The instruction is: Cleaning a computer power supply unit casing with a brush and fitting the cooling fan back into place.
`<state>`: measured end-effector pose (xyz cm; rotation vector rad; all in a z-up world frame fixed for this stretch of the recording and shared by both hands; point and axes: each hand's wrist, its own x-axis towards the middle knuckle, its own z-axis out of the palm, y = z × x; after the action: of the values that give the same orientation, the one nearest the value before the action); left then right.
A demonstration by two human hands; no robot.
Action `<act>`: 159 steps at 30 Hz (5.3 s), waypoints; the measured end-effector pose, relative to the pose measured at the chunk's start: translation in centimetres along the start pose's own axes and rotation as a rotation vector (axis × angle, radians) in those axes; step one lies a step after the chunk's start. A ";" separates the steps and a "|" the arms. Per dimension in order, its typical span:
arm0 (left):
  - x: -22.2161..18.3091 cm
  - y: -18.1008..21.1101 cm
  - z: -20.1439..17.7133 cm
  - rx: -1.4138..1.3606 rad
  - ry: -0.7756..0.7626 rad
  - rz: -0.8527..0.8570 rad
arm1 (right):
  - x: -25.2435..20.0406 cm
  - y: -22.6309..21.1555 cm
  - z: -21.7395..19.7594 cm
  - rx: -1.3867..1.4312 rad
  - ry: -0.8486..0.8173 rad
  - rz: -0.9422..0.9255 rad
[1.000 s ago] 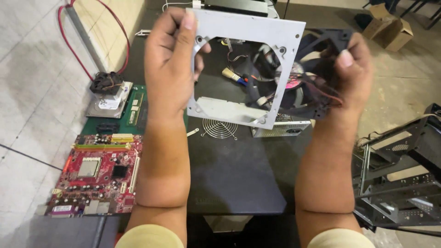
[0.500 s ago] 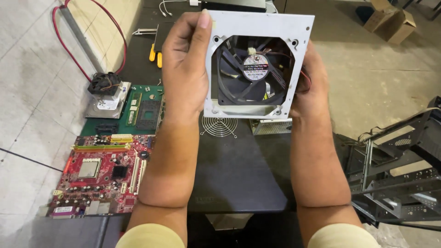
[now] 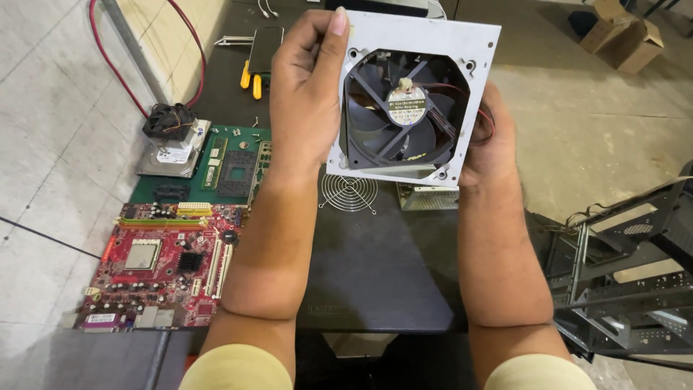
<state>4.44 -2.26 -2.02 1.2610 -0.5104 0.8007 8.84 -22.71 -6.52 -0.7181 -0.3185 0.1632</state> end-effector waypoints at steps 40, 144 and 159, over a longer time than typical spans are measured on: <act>2.5 -10.6 -4.9 0.102 0.289 -0.520 | 3.1 3.0 -1.3 0.124 0.053 0.236; -21.3 -1.1 -8.5 -0.674 0.344 -1.040 | -14.9 4.3 -5.3 -1.596 -0.864 -0.729; -24.2 -1.9 -8.5 -0.378 0.295 -1.269 | -13.4 3.2 -2.2 -1.670 -1.170 -0.737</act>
<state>-10.15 -0.19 -23.06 0.8386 0.3890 -0.1990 -3.11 -25.16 -13.28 -2.0361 -1.9352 -0.5138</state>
